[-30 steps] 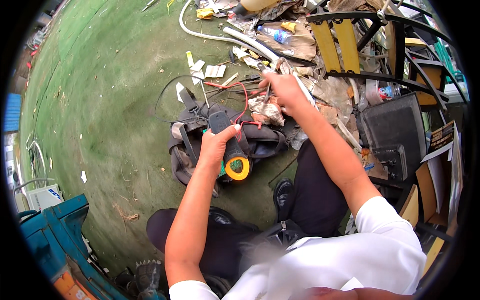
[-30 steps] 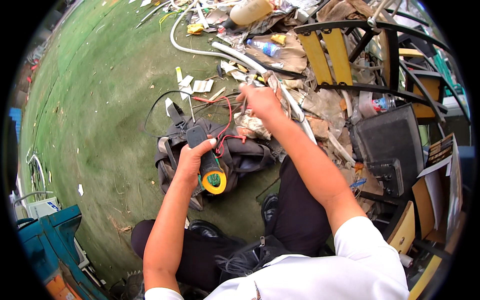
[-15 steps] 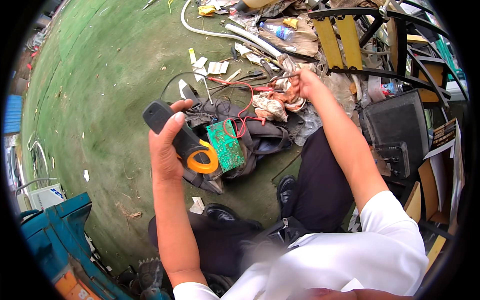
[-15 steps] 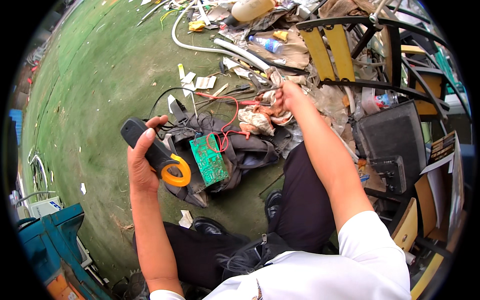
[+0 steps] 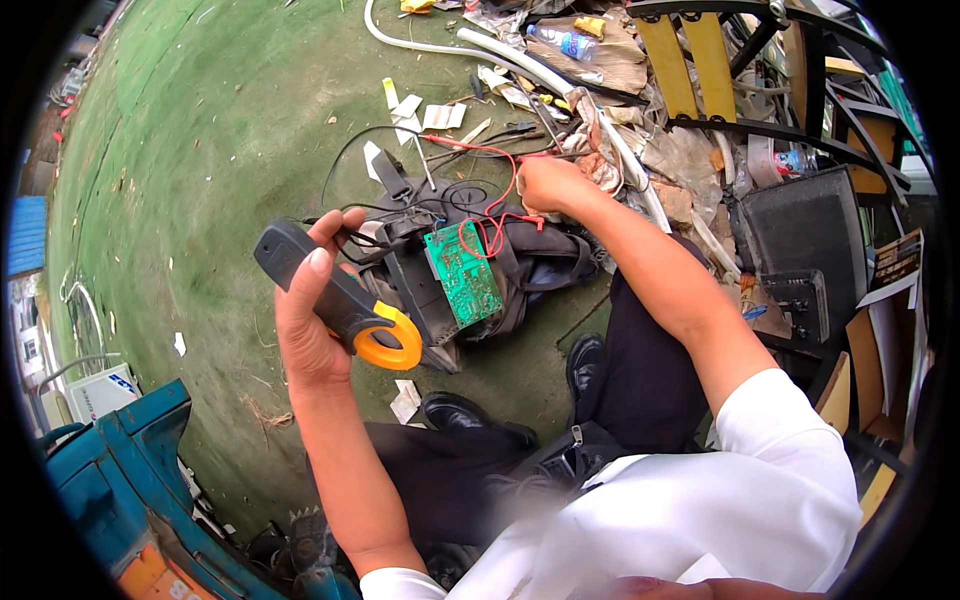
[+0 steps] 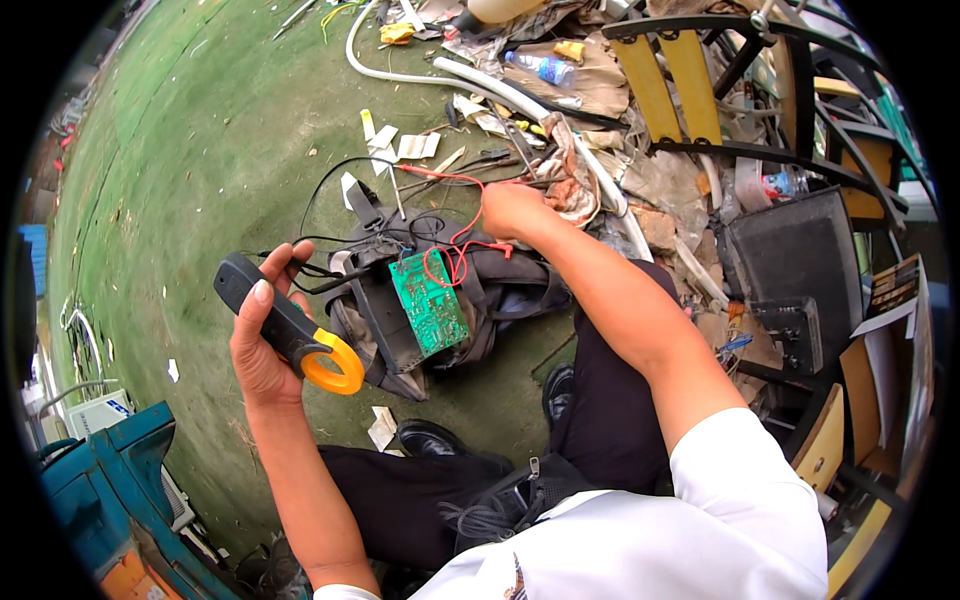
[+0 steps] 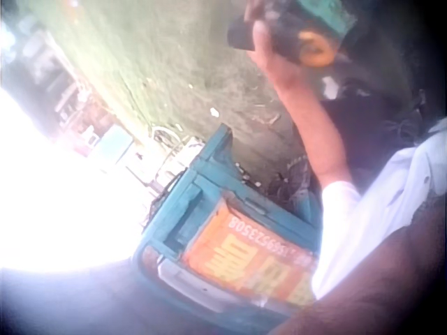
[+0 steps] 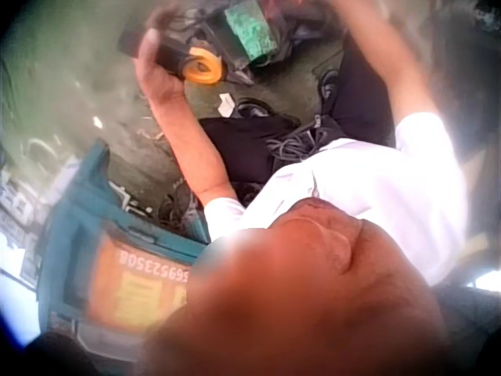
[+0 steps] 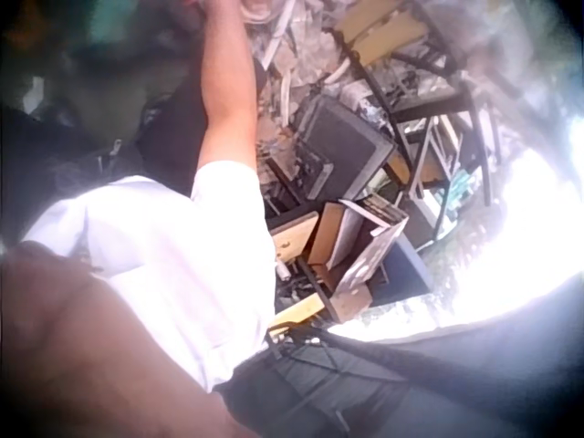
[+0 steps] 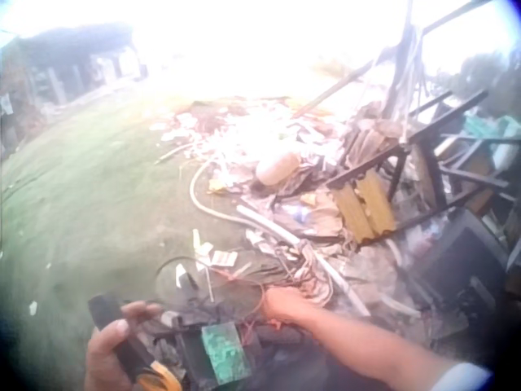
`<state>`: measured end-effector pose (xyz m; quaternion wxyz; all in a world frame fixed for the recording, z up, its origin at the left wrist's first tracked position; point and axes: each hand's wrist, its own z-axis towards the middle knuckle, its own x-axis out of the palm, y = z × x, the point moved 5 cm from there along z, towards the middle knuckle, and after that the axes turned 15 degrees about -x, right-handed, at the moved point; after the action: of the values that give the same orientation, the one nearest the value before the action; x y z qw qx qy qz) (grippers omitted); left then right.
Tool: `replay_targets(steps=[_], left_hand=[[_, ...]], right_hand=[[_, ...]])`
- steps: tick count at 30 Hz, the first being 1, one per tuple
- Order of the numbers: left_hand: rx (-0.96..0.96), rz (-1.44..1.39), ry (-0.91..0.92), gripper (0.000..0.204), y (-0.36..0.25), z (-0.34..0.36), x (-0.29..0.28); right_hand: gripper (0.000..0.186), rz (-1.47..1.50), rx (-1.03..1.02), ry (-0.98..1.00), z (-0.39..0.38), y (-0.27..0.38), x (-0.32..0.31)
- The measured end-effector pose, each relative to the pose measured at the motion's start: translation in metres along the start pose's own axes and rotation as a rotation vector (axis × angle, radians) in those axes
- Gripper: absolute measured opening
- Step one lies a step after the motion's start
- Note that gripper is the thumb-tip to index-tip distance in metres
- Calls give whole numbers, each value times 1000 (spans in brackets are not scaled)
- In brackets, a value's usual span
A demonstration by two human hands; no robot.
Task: The person wipes a green circuit board with a cloth, then uses a multimeter to test electrical points on the board. The person remains seated on the ground throughout the task.
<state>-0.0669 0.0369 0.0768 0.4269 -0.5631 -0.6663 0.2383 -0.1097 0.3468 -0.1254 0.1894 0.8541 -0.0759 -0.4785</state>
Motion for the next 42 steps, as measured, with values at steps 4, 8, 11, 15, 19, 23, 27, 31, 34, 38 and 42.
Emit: replay_targets(steps=[4, 8, 11, 15, 19, 23, 27, 31, 34, 38, 42], left_hand=[[-17, -98, 29, 52, 3, 6, -11], [-104, -362, 184, 40, 10, 12, -19], [-190, -482, 191, 41, 15, 17, -24], [-291, -636, 431, 45, 20, 23, -23], [-279, -644, 575, 61, 20, 27, -17], [-257, -589, 471, 69, 21, 20, -28], [-286, -586, 442, 68, 23, 16, -31], [-331, -553, 421, 67, 20, 15, -32], [-383, -520, 349, 70, 24, 11, -38], [-408, -570, 319, 75, 25, 4, -44], [-419, -629, 398, 79, 32, 4, -51]], right_hand=[[24, -14, -182, 127, -6, 0, 25], [19, 24, -237, 22, -12, 10, 24], [18, 61, -245, 17, -9, 19, 23], [18, 103, -334, -121, -13, 25, 28], [21, 78, -377, -227, -6, 17, 22], [14, 498, -301, -587, -9, 23, -24], [14, 759, -307, -1207, -11, 12, -66], [13, 323, -387, -894, 2, 41, -70], [15, 450, -429, -640, 27, 51, -39], [25, 221, -455, -259, 43, 85, -4], [22, 92, -326, -160, 55, 96, 19]])
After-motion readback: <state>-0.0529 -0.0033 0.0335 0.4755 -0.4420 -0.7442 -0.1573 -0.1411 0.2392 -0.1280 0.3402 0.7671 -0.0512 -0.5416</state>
